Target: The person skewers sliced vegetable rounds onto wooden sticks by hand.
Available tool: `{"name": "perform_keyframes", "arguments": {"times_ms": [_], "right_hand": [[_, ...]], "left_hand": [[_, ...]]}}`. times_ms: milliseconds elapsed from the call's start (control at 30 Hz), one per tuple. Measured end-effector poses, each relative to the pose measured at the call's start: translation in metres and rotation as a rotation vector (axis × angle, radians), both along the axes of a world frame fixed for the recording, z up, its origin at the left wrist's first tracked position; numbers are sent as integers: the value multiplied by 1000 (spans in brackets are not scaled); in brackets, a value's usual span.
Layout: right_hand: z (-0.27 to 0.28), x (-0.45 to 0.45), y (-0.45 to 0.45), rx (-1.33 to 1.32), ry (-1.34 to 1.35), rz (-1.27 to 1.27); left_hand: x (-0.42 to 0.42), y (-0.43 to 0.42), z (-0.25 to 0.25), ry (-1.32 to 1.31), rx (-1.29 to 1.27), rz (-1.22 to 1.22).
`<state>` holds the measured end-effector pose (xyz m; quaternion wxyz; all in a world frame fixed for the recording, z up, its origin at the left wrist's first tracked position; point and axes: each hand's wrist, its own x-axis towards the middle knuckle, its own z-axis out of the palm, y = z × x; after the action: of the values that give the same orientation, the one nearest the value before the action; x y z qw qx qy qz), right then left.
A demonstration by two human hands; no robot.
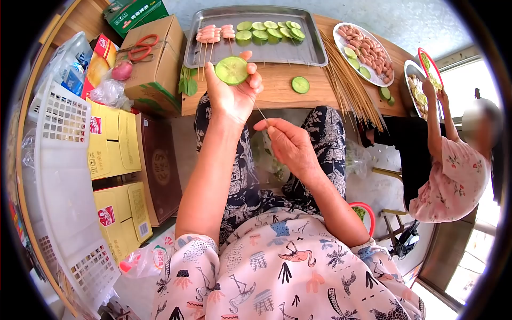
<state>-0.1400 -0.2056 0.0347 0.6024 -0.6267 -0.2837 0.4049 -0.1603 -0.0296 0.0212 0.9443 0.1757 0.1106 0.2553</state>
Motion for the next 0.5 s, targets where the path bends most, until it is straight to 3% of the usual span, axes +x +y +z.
{"name": "perform_keyframes", "arguments": {"times_ms": [500], "right_hand": [[-6,-11,13,42,76,-82]], "left_hand": [[2,8,-12,-190,-49,-46]]}}
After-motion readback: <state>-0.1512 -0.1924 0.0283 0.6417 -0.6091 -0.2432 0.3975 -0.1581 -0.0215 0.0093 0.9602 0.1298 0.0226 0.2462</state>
